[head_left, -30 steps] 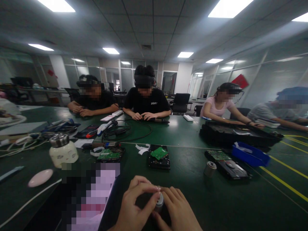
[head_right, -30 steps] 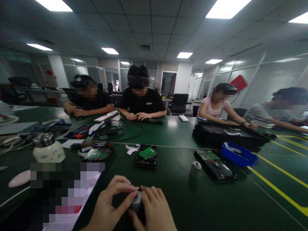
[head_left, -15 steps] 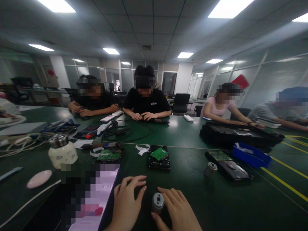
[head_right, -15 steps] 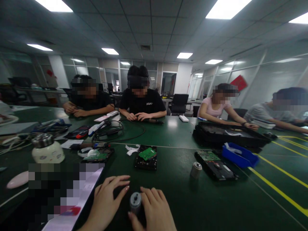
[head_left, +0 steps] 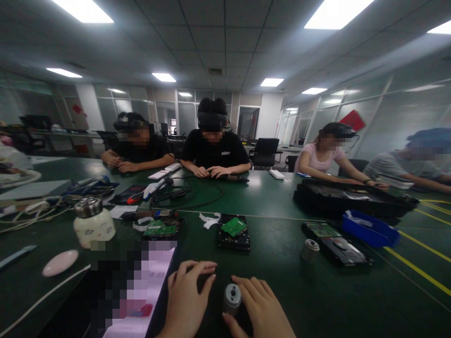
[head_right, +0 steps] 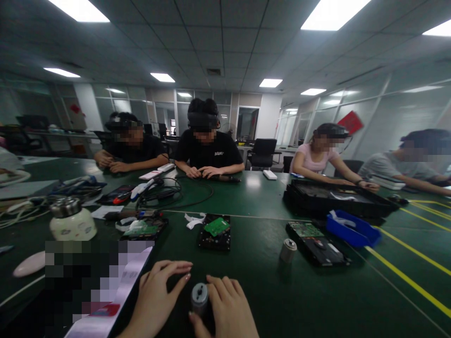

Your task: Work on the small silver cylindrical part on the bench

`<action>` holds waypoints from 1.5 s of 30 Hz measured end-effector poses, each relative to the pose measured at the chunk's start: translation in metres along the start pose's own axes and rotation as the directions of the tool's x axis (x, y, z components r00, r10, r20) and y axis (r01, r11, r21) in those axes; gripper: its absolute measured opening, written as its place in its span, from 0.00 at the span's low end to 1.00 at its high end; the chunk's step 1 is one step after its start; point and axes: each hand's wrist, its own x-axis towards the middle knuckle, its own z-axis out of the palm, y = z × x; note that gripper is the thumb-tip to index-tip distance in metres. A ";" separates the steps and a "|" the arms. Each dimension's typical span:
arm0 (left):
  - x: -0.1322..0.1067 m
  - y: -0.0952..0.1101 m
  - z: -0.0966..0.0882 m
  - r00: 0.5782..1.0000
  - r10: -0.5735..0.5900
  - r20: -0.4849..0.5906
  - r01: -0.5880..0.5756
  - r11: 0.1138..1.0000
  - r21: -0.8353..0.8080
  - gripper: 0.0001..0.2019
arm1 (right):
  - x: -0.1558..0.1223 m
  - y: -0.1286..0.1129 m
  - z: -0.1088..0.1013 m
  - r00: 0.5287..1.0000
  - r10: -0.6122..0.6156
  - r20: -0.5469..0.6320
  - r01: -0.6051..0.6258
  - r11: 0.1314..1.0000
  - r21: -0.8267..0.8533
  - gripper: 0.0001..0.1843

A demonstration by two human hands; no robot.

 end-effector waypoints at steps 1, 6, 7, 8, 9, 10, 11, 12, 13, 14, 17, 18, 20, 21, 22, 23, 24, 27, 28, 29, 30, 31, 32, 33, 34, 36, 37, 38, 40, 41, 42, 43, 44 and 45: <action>0.000 0.000 0.000 1.000 0.005 -0.006 -0.005 1.000 -0.008 0.09 | 0.000 0.000 -0.001 1.000 0.003 -0.002 -0.003 1.000 0.003 0.23; 0.000 0.001 -0.001 1.000 -0.016 -0.010 0.016 1.000 -0.006 0.07 | 0.002 -0.002 -0.005 1.000 0.008 0.027 -0.008 1.000 0.023 0.22; 0.000 0.001 -0.001 1.000 -0.027 -0.004 0.027 1.000 0.002 0.07 | 0.002 -0.002 -0.006 0.999 0.011 0.036 -0.012 1.000 0.028 0.22; 0.000 0.001 -0.001 0.999 -0.036 0.003 0.036 0.999 0.008 0.07 | 0.002 -0.003 -0.006 0.999 0.015 0.043 -0.017 0.999 0.034 0.22; 0.000 0.001 -0.001 0.999 -0.044 0.008 0.044 0.999 0.013 0.07 | 0.002 -0.003 -0.006 0.999 0.019 0.047 -0.021 0.999 0.038 0.22; 0.000 0.002 -0.001 0.999 -0.053 0.010 0.053 0.998 0.016 0.07 | 0.002 -0.003 -0.006 0.999 0.022 0.050 -0.024 0.999 0.039 0.22; 0.001 0.002 -0.001 0.998 -0.063 0.008 0.063 0.998 0.014 0.07 | 0.002 -0.004 -0.006 0.998 0.025 0.052 -0.027 0.999 0.038 0.22; 0.001 0.002 -0.001 0.997 -0.071 0.004 0.071 0.997 0.007 0.07 | 0.002 -0.004 -0.005 0.998 0.027 0.055 -0.029 0.999 0.035 0.22; 0.002 0.002 -0.001 0.997 -0.076 0.000 0.076 0.997 -0.007 0.07 | 0.002 -0.004 -0.005 0.998 0.030 0.058 -0.032 0.999 0.029 0.23; 0.002 0.002 -0.001 0.997 -0.077 -0.002 0.077 0.997 -0.027 0.08 | 0.001 -0.004 -0.005 0.998 0.034 0.062 -0.036 0.999 0.025 0.23; 0.002 0.001 0.000 0.998 -0.057 0.011 0.058 0.995 -0.080 0.09 | 0.001 -0.005 -0.007 0.996 0.049 0.074 -0.051 0.998 0.030 0.23; 0.002 0.001 0.001 0.999 -0.048 0.015 0.049 0.995 -0.087 0.10 | 0.001 -0.006 -0.008 0.996 0.050 0.078 -0.053 0.998 0.036 0.22; 0.002 0.000 0.001 0.999 -0.031 0.024 0.033 0.996 -0.082 0.10 | 0.001 -0.006 -0.009 0.995 0.051 0.086 -0.055 0.998 0.043 0.22; 0.002 0.000 0.001 0.999 -0.025 0.028 0.027 0.997 -0.075 0.10 | 0.001 -0.006 -0.010 0.995 0.051 0.090 -0.055 0.998 0.043 0.23; 0.002 0.000 0.000 0.999 -0.021 0.032 0.024 0.997 -0.067 0.10 | 0.001 -0.006 -0.010 0.994 0.053 0.095 -0.057 0.997 0.042 0.23; 0.002 0.000 0.000 0.999 -0.019 0.038 0.021 0.998 -0.057 0.10 | 0.001 -0.006 -0.010 0.994 0.055 0.098 -0.060 0.997 0.041 0.23; 0.002 0.001 0.000 0.999 -0.018 0.041 0.020 0.999 -0.046 0.10 | 0.001 -0.006 -0.009 0.993 0.058 0.099 -0.063 0.997 0.040 0.23; 0.002 0.001 0.001 0.999 -0.014 0.047 0.014 1.000 -0.015 0.09 | 0.001 -0.006 -0.008 0.993 0.060 0.099 -0.065 0.997 0.045 0.24; 0.002 0.001 0.001 0.999 -0.010 0.049 0.010 1.000 -0.011 0.08 | 0.001 -0.006 -0.008 0.993 0.062 0.098 -0.067 0.997 0.047 0.24; 0.002 0.001 0.001 0.999 -0.006 0.051 0.006 1.000 -0.011 0.08 | 0.000 -0.006 -0.008 0.993 0.063 0.100 -0.068 0.996 0.049 0.24; 0.002 0.001 0.001 0.999 -0.002 0.050 0.003 1.000 -0.014 0.08 | 0.000 -0.006 -0.009 0.993 0.064 0.104 -0.070 0.996 0.053 0.24; 0.001 0.001 0.001 0.999 0.001 0.050 0.000 1.000 -0.019 0.08 | 0.000 -0.007 -0.010 0.992 0.067 0.107 -0.073 0.996 0.056 0.24; 0.001 0.001 0.002 0.999 0.003 0.046 -0.002 1.000 -0.023 0.09 | 0.000 -0.007 -0.011 0.992 0.068 0.110 -0.075 0.995 0.059 0.23; 0.001 0.000 0.002 0.999 0.002 0.042 -0.001 1.000 -0.024 0.09 | 0.000 -0.008 -0.012 0.991 0.069 0.112 -0.076 0.995 0.062 0.23; 0.001 0.000 0.002 0.999 0.000 0.038 0.001 1.000 -0.023 0.10 | 0.000 -0.008 -0.013 0.991 0.066 0.114 -0.074 0.995 0.066 0.23; 0.001 -0.001 0.002 0.999 -0.003 0.033 0.004 1.000 -0.018 0.10 | 0.001 -0.009 -0.015 0.992 0.063 0.111 -0.071 0.995 0.071 0.23; 0.001 -0.002 0.002 0.999 -0.004 0.032 0.004 1.000 -0.019 0.10 | 0.001 -0.009 -0.015 0.992 0.061 0.110 -0.069 0.995 0.072 0.22; 0.001 -0.003 0.003 1.000 -0.005 0.028 0.005 1.000 -0.024 0.10 | 0.001 -0.009 -0.015 0.992 0.058 0.110 -0.066 0.995 0.073 0.22; 0.001 -0.004 0.003 1.000 -0.006 0.016 0.007 0.998 -0.055 0.09 | 0.002 -0.008 -0.014 0.992 0.060 0.111 -0.067 0.996 0.065 0.23; 0.002 -0.004 0.003 1.000 -0.009 0.007 0.009 0.997 -0.082 0.08 | 0.002 -0.008 -0.013 0.992 0.061 0.114 -0.068 0.996 0.059 0.23; 0.002 -0.004 0.004 1.000 -0.010 -0.007 0.009 0.993 -0.120 0.07 | 0.002 -0.008 -0.012 0.991 0.063 0.119 -0.070 0.996 0.052 0.24; 0.002 -0.003 0.004 1.000 -0.005 -0.023 0.001 0.986 -0.167 0.06 | 0.002 -0.007 -0.011 0.990 0.065 0.126 -0.071 0.996 0.045 0.24; 0.002 -0.002 0.004 0.999 0.008 -0.041 -0.017 0.975 -0.222 0.05 | 0.003 -0.007 -0.010 0.989 0.068 0.133 -0.074 0.997 0.038 0.24; 0.001 0.000 0.004 0.998 0.032 -0.059 -0.048 0.958 -0.283 0.04 | 0.003 -0.007 -0.010 0.988 0.071 0.138 -0.076 0.997 0.034 0.24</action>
